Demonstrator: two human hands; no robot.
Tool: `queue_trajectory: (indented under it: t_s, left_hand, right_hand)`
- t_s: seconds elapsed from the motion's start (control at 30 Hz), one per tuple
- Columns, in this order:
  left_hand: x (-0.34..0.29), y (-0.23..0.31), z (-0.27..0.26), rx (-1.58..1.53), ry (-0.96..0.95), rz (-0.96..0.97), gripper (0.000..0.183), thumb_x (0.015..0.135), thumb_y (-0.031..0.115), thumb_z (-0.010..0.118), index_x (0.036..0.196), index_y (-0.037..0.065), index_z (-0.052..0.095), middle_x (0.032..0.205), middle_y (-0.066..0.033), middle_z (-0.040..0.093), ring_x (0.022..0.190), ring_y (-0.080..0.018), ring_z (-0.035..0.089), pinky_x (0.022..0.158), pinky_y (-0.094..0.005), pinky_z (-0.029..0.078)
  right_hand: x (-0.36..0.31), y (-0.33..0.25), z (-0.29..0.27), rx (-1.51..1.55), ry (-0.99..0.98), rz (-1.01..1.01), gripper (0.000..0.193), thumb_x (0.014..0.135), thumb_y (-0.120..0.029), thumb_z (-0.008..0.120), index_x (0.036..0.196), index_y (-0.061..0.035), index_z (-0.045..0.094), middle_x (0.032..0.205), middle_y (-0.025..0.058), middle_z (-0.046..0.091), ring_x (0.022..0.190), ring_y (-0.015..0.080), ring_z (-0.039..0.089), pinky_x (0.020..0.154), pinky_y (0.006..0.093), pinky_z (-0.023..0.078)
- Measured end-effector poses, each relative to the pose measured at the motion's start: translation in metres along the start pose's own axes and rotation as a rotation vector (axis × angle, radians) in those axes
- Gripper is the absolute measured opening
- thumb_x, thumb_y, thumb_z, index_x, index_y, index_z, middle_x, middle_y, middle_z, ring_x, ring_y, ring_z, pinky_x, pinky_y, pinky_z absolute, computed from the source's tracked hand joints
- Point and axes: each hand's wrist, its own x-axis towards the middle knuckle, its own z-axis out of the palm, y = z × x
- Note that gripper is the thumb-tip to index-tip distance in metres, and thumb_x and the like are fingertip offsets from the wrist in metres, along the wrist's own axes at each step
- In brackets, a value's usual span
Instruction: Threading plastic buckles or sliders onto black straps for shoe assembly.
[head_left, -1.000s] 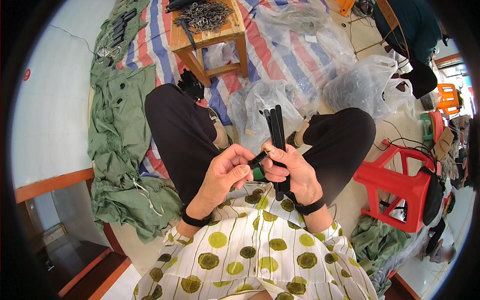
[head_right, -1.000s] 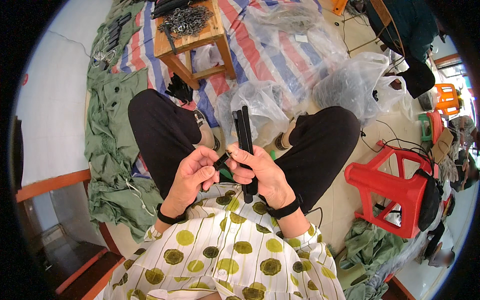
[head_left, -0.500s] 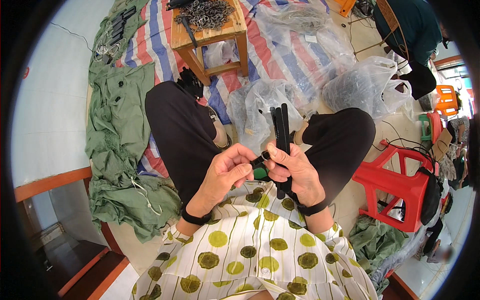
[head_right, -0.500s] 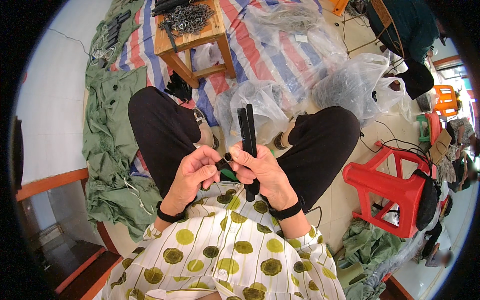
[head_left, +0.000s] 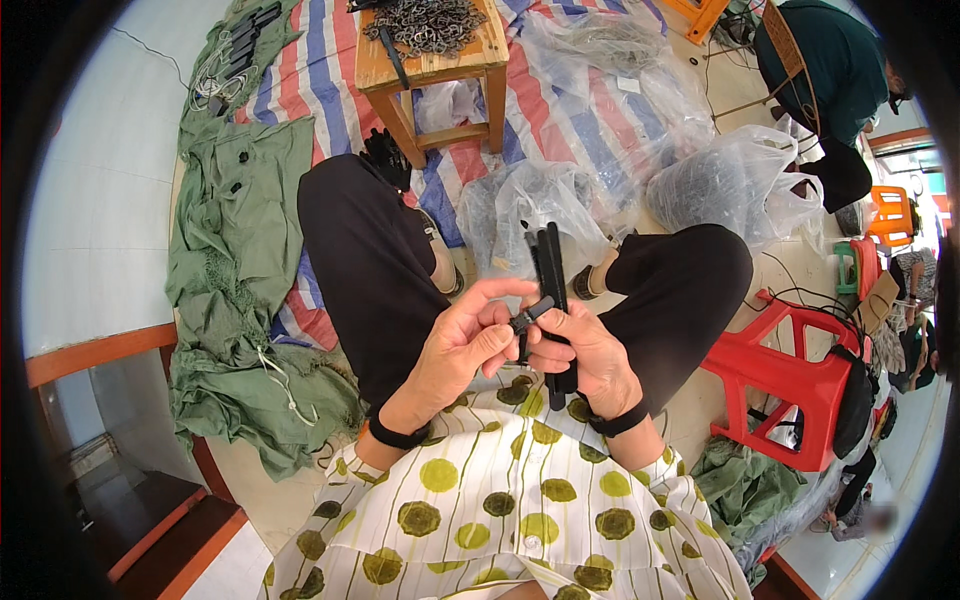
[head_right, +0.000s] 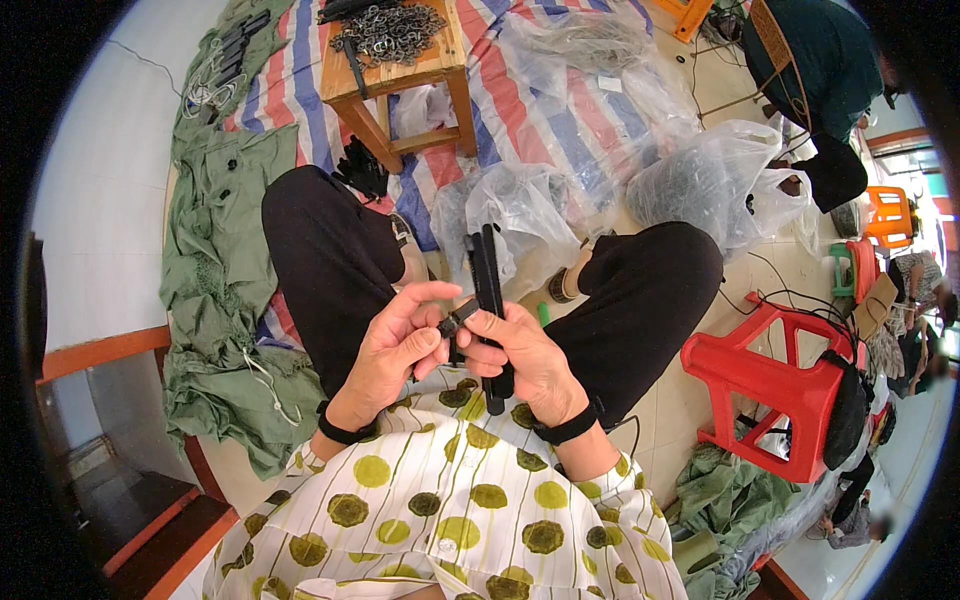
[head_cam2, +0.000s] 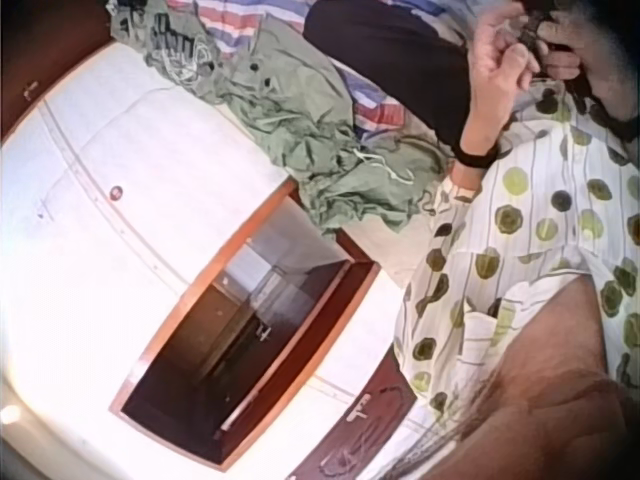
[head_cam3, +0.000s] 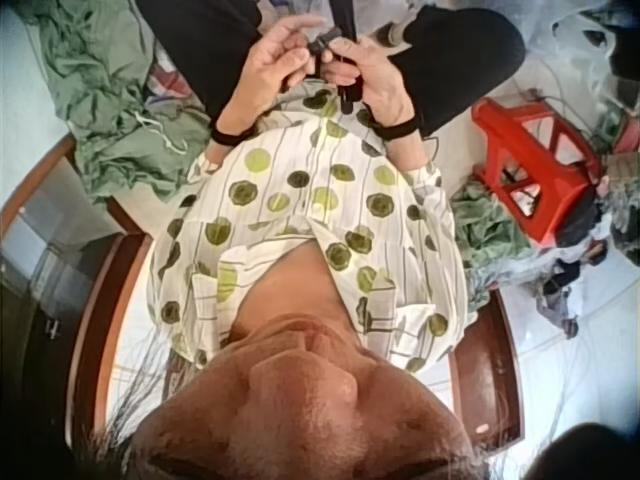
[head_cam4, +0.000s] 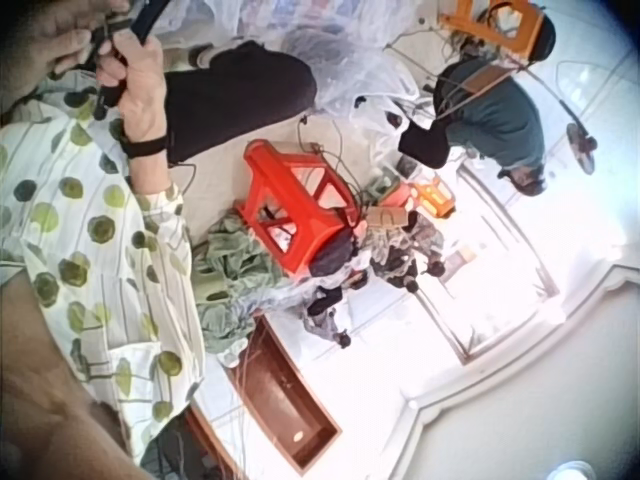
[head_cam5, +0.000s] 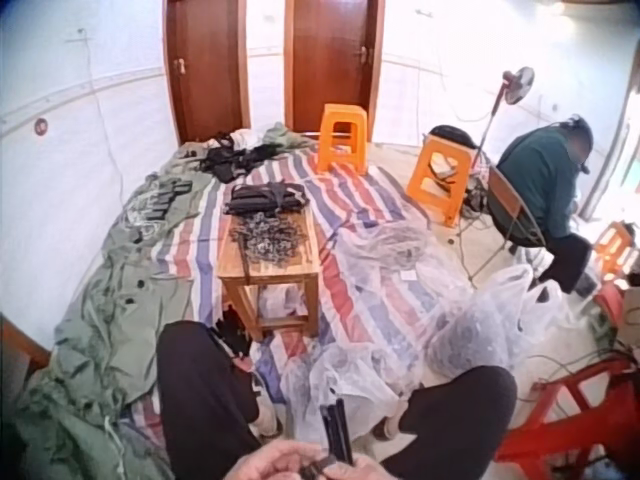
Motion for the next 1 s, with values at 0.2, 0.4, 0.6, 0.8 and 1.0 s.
queue_trajectory:
  t_s: [0.2, 0.4, 0.6, 0.8, 1.0]
  left_hand:
    - [0.001, -0.005, -0.004, 0.063, 0.054, 0.025, 0.026, 0.09, 0.015, 0.055, 0.113, 0.003, 0.051, 0.077, -0.0033, 0.055, 0.054, -0.0027, 0.041, 0.047, -0.0156, 0.033]
    - [0.0, -0.007, 0.0, 0.183, 0.127, 0.079, 0.017, 0.089, 0.009, 0.055, 0.104, 0.003, 0.051, 0.074, -0.0002, 0.052, 0.057, -0.0031, 0.044, 0.049, -0.0172, 0.037]
    - [0.005, -0.015, 0.008, 0.746, 0.274, 0.343, 0.026, 0.079, 0.011, 0.069, 0.098, 0.004, 0.054, 0.066, -0.0028, 0.05, 0.055, -0.0085, 0.044, 0.049, -0.0241, 0.038]
    - [0.005, -0.012, 0.012, 0.918, 0.391, 0.357, 0.019, 0.073, 0.011, 0.071, 0.082, 0.005, 0.056, 0.055, -0.0052, 0.048, 0.045, -0.014, 0.046, 0.044, -0.0264, 0.039]
    - [0.012, -0.017, 0.01, 1.068, 0.447, 0.542, 0.014, 0.069, 0.004, 0.064, 0.08, 0.005, 0.056, 0.057, -0.0074, 0.052, 0.043, -0.0184, 0.051, 0.041, -0.0293, 0.039]
  right_hand:
    - [0.002, 0.007, 0.004, -0.225, 0.07, -0.026, 0.021, 0.09, -0.02, 0.058, 0.08, -0.0015, 0.057, 0.057, -0.0006, 0.048, 0.043, 0.004, 0.033, 0.04, 0.021, 0.027]
    - [-0.002, 0.004, 0.015, -0.411, 0.187, -0.37, 0.028, 0.091, -0.028, 0.058, 0.081, -0.0019, 0.058, 0.057, -0.0032, 0.048, 0.046, 0.0032, 0.037, 0.042, 0.0201, 0.027]
    - [-0.004, 0.008, 0.019, -0.728, 0.302, -0.46, 0.017, 0.083, -0.016, 0.068, 0.086, -0.0014, 0.061, 0.064, -0.0041, 0.054, 0.057, 0.0013, 0.044, 0.049, 0.0172, 0.033]
    - [-0.002, 0.014, 0.017, -0.818, 0.313, -0.547, 0.016, 0.083, -0.014, 0.067, 0.079, -0.0012, 0.059, 0.065, -0.0044, 0.053, 0.059, 0.0024, 0.043, 0.052, 0.0189, 0.035]
    - [0.002, 0.017, 0.019, -0.956, 0.322, -0.702, 0.016, 0.082, -0.014, 0.068, 0.079, 0.0001, 0.06, 0.065, -0.0046, 0.053, 0.06, 0.0029, 0.045, 0.053, 0.019, 0.037]
